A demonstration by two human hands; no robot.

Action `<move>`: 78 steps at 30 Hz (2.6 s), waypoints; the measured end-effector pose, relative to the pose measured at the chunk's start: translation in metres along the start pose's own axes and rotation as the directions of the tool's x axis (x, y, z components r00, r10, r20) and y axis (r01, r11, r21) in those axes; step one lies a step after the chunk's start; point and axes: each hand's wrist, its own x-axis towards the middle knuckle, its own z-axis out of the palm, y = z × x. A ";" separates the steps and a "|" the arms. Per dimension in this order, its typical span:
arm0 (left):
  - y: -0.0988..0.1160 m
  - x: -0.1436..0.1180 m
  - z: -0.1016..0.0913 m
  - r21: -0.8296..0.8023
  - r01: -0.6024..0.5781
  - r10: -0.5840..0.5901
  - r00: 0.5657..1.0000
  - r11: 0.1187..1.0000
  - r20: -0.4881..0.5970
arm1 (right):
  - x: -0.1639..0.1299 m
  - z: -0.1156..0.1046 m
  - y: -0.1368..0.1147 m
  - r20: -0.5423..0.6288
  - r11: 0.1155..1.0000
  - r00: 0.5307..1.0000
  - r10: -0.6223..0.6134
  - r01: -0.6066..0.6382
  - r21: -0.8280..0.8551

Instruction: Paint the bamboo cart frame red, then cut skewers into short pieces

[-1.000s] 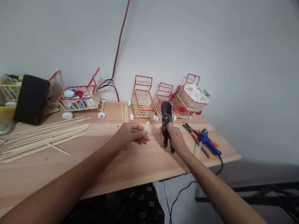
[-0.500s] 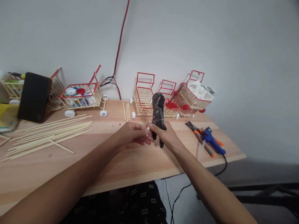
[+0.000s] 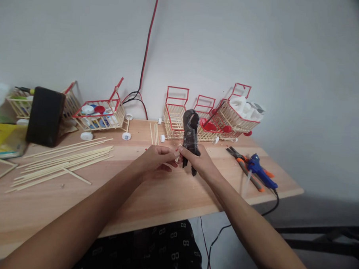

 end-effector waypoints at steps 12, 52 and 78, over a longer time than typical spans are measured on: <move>-0.002 0.002 -0.003 0.158 -0.102 0.121 0.985 0.982 -0.122 | 0.002 0.002 -0.005 0.015 1.000 1.000 -0.003 0.003 -0.009; -0.005 0.007 -0.013 0.176 -0.054 0.050 0.998 0.983 0.028 | 0.006 0.009 0.011 0.048 0.997 0.999 0.001 -0.005 0.077; -0.002 0.007 -0.011 0.286 -0.043 0.083 0.988 0.957 -0.129 | 0.005 0.008 0.014 0.001 0.999 1.000 -0.026 0.026 -0.023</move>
